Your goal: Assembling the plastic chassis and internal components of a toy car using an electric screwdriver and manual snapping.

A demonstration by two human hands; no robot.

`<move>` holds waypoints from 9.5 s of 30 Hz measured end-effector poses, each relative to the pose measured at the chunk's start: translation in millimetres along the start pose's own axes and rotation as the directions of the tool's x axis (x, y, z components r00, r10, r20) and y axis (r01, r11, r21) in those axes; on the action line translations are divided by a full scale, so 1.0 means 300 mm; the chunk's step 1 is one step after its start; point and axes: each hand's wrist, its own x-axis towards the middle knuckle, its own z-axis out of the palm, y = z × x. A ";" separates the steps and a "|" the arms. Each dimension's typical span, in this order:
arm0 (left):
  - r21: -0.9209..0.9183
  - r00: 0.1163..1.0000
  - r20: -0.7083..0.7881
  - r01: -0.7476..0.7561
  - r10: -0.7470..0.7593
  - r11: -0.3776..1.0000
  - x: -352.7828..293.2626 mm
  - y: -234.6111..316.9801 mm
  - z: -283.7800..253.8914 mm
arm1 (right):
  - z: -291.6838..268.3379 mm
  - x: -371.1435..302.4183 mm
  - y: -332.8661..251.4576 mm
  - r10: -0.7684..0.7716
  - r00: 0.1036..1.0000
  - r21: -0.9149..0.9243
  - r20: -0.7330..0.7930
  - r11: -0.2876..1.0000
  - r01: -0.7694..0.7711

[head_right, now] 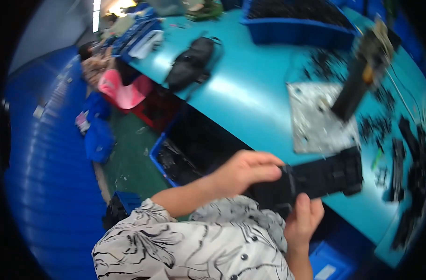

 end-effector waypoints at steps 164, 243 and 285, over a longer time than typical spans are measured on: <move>-0.209 0.998 0.048 0.039 -0.029 0.977 0.492 -0.025 0.055 | -0.159 0.334 -0.023 -0.063 0.996 0.028 -0.071 0.997 0.065; -0.174 0.998 0.046 0.056 -0.049 0.983 0.510 -0.036 0.037 | -0.161 0.337 -0.016 -0.084 0.992 -0.013 -0.091 0.996 0.083; -0.272 0.996 0.076 0.059 -0.040 0.961 0.527 -0.004 0.023 | -0.163 0.352 0.000 -0.090 0.991 0.019 -0.103 0.995 0.093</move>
